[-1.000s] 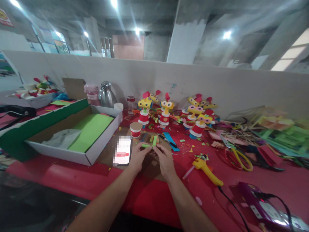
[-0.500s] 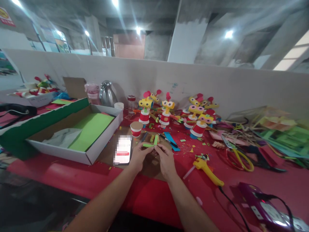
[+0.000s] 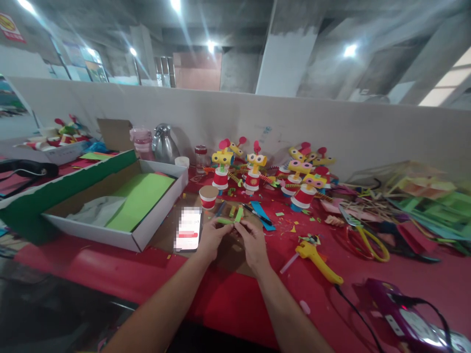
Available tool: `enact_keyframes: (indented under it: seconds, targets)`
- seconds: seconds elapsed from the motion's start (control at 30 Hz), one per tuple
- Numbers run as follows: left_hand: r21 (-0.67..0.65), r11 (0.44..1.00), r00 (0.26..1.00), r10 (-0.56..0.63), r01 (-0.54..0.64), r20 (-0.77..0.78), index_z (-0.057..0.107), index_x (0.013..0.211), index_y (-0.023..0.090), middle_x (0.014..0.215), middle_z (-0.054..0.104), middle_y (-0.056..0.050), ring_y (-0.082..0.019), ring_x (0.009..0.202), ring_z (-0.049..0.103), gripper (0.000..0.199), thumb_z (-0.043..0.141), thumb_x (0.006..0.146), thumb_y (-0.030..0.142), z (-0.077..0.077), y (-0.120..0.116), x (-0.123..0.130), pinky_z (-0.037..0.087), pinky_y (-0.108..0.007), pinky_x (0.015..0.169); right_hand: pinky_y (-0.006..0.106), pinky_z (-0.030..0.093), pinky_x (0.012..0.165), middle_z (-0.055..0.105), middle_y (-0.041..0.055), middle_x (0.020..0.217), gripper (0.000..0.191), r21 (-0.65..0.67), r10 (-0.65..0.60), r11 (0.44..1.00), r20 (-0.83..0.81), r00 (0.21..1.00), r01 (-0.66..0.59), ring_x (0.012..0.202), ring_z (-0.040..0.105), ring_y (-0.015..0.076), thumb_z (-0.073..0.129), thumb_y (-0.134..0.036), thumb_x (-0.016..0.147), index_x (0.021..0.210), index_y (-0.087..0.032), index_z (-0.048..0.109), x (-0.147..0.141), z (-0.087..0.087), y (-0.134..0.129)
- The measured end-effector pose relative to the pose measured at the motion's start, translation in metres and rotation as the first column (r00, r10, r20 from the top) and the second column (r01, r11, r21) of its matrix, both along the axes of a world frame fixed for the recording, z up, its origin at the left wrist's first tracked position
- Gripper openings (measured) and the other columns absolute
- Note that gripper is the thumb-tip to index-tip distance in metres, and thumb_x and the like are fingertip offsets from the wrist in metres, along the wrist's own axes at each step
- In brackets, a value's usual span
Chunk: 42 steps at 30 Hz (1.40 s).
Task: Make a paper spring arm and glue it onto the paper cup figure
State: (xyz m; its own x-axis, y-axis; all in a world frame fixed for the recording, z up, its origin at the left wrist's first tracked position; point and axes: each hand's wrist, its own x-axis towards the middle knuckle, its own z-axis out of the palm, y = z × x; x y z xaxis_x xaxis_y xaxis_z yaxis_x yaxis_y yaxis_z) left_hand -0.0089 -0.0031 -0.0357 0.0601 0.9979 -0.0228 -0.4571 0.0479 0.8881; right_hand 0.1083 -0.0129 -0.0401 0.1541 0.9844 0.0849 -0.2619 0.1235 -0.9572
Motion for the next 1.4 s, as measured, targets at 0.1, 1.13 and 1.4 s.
enact_keyframes:
  seconds: [0.1,1.13,1.4]
  targets:
    - [0.021,1.0,1.0,-0.009,0.009,-0.001,0.071,0.072,0.016,0.072,0.071,-0.005,-0.017,0.067,0.065,0.021,0.083,0.058,0.027,0.001,-0.001,0.001,0.051,-0.032,0.071,0.028,0.043,0.063,0.065,-0.0019,0.064,0.021,0.011,-0.021,1.0,0.012,1.0,0.021,0.062,0.054,0.0152,0.075,-0.042,0.068,0.073,-0.022,0.073,0.0,0.0,0.0]
    - [0.031,0.996,0.993,-0.083,0.08,0.089,0.071,0.077,0.014,0.077,0.072,-0.004,-0.018,0.073,0.067,0.027,0.085,0.057,0.024,0.01,-0.006,-0.004,0.051,-0.036,0.081,0.027,0.043,0.064,0.064,-0.0022,0.068,0.02,0.045,-0.061,0.997,0.015,0.998,0.06,0.062,0.054,0.0126,0.073,-0.037,0.071,0.083,-0.021,0.072,0.0,0.001,-0.002]
    - [0.001,0.999,0.999,0.046,-0.046,0.024,0.065,0.068,0.014,0.066,0.066,0.0,-0.012,0.063,0.06,0.024,0.083,0.057,0.025,0.008,-0.003,-0.001,0.049,-0.03,0.071,0.029,0.048,0.067,0.07,0.0005,0.076,0.027,0.07,-0.059,0.996,0.097,0.994,0.052,0.068,0.06,0.0157,0.071,-0.042,0.072,0.088,-0.021,0.073,-0.002,-0.002,-0.003]
